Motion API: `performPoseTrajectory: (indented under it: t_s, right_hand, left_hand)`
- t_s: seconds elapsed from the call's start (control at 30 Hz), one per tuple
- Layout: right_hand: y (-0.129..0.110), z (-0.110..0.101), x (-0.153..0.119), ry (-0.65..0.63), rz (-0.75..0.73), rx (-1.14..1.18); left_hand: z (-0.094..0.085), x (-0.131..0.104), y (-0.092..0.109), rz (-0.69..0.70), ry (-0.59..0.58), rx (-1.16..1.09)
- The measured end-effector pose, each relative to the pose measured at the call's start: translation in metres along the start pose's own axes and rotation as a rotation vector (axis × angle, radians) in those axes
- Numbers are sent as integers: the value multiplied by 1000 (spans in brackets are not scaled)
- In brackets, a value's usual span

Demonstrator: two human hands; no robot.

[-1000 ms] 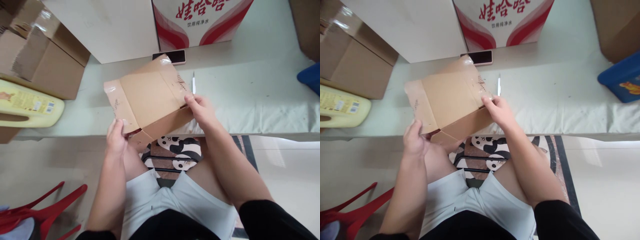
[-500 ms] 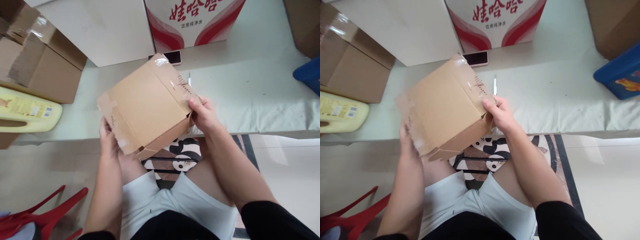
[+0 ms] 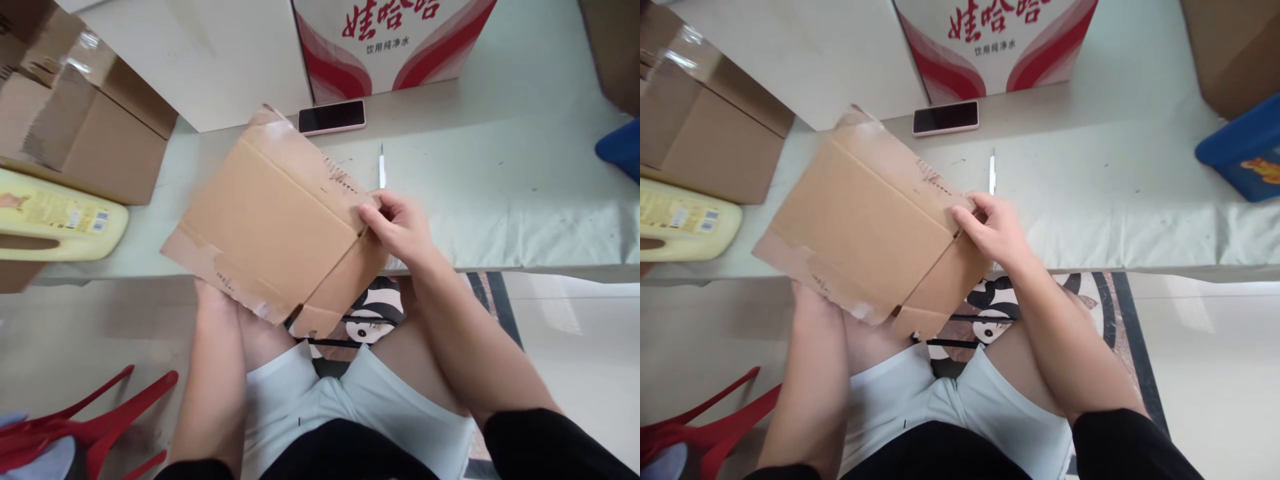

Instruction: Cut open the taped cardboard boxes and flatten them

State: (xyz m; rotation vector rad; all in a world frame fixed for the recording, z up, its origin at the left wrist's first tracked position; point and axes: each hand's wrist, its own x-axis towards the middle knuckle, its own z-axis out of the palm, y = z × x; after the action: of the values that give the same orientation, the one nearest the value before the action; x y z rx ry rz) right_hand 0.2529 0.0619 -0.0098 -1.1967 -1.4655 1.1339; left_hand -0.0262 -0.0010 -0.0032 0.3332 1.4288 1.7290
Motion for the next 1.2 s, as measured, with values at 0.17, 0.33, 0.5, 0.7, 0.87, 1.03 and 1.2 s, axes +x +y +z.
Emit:
performPoseTrajectory:
  t_s: [0.17,0.33,0.5,0.7,0.87,1.03,1.2]
  right_hand:
    - [5,3,3,68,-107,-235]
    - [16,-1,6,158,-113,-222]
    - [20,-3,8,200,33,-174]
    - [17,-4,9,158,34,-172]
    - [21,-6,12,168,26,-167]
    - [17,-3,12,216,41,-150]
    - [14,2,10,192,-21,-130]
  left_hand:
    - [5,8,4,1,-71,-57]
    - [3,7,4,-6,-91,-105]
    - [4,7,2,3,-130,-138]
    - [6,5,4,-12,-111,-144]
    - [10,7,7,78,-178,-113]
    - [18,9,12,262,-175,-106]
    - [13,9,14,273,-168,-62]
